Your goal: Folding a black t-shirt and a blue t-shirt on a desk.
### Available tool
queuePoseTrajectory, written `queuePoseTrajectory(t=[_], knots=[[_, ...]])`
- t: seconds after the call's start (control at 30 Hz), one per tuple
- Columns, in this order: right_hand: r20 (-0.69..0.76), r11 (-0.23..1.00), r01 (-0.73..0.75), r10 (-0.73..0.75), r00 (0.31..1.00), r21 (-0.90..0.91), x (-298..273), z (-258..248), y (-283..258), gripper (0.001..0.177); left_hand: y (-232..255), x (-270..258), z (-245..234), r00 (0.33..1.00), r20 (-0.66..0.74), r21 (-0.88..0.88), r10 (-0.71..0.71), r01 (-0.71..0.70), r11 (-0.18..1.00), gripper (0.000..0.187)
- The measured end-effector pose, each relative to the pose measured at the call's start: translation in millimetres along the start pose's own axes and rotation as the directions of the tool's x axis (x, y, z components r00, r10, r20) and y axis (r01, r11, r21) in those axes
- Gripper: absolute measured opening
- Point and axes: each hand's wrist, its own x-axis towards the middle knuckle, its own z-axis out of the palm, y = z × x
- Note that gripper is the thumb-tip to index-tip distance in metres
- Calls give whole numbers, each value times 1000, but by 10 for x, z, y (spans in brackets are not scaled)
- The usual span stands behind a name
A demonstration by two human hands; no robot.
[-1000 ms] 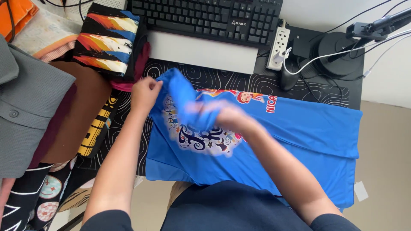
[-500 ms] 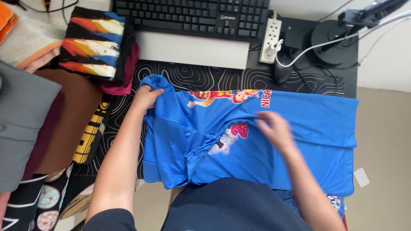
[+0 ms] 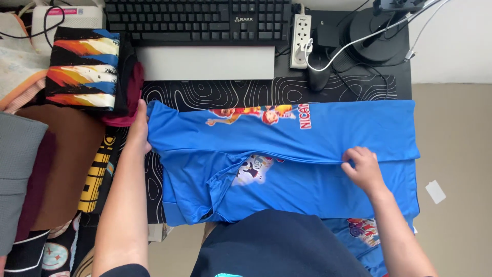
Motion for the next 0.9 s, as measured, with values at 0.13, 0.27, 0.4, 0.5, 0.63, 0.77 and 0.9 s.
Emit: queuePoseTrajectory(t=[0.13,0.27,0.4,0.5,0.63,0.77,0.9], knots=[[261,997,-68,74,962,-30,178,-75,386,7,59,72,-13,995,46,285,-88,72,956,78],[-44,986,-139,136,990,-93,529,-245,839,24,101,210,47,990,-18,705,-142,113,700,75],[-182,939,-50,-14,983,-339,960,-222,1338,46,175,282,81,985,-8,580,-171,144,802,65],[-69,930,-99,79,994,-353,1268,-144,1770,59,267,173,124,982,128,311,-140,94,946,54],[144,835,-235,347,927,-498,1538,-325,1691,32,165,339,24,964,215,181,-154,116,977,53],[111,842,-387,456,883,-377,1677,-363,2093,29,170,387,-37,992,125,2,-28,28,1000,46],[4,836,-477,497,868,-273,1811,-286,2417,31,230,325,123,987,129,-10,94,-94,996,45]])
